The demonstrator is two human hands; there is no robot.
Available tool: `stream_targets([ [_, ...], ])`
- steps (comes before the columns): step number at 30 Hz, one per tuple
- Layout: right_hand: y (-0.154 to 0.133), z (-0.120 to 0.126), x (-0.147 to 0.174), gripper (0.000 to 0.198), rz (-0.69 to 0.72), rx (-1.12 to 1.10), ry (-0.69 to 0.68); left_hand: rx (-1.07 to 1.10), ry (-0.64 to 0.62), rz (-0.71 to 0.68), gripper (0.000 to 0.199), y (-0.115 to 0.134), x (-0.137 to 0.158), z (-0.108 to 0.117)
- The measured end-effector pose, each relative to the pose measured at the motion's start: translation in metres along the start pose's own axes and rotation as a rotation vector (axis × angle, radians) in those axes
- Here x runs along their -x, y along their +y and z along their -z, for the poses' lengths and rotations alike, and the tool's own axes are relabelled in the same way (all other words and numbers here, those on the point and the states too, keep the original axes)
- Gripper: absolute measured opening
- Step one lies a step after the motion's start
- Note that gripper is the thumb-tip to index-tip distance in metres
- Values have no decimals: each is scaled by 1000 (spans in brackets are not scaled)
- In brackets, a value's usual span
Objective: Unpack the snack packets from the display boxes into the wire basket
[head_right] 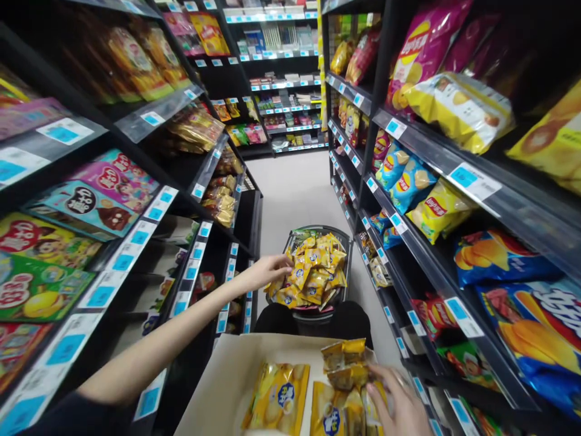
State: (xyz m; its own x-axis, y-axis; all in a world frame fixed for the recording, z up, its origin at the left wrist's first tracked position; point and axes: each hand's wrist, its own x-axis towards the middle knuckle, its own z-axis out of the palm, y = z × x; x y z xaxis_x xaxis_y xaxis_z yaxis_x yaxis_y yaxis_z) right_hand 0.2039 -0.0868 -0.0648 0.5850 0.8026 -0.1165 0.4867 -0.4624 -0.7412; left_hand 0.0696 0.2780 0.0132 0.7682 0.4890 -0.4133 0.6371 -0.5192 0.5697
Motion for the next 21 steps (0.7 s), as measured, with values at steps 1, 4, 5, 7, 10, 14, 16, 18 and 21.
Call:
stream_targets([
  [1, -4, -3, -16, 29, 109, 87, -26, 30, 11, -27, 27, 8, 26, 5],
  [4, -17, -14, -63, 28, 301, 238, -171, 172, 64, -143, 24, 35, 113, 8],
  [5, -21, -17, -75, 24, 339, 245, -232, 211, 80, -175, 22, 42, 140, 3],
  [7, -29, -19, -91, 19, 404, 225, -316, 251, 120, -180, 15, 51, 183, -13],
  [10, -48, -12, -96, 18, 505, 165, -394, 314, 181, -44, 15, 54, 214, -47],
  [14, -103, 10, -83, 17, 632, 80, -459, 373, 324, 68, 36, 62, 210, -78],
  [16, -135, 18, -74, 16, 722, 66, -484, 381, 331, 37, 54, 73, 202, -81],
  [18, -158, 22, -65, 17, 837, 32, -413, 434, 293, -10, 43, 84, 197, -78],
  [21, -161, 23, -48, 8, 891, -70, -13, 688, 339, -16, 24, 91, 195, -76],
])
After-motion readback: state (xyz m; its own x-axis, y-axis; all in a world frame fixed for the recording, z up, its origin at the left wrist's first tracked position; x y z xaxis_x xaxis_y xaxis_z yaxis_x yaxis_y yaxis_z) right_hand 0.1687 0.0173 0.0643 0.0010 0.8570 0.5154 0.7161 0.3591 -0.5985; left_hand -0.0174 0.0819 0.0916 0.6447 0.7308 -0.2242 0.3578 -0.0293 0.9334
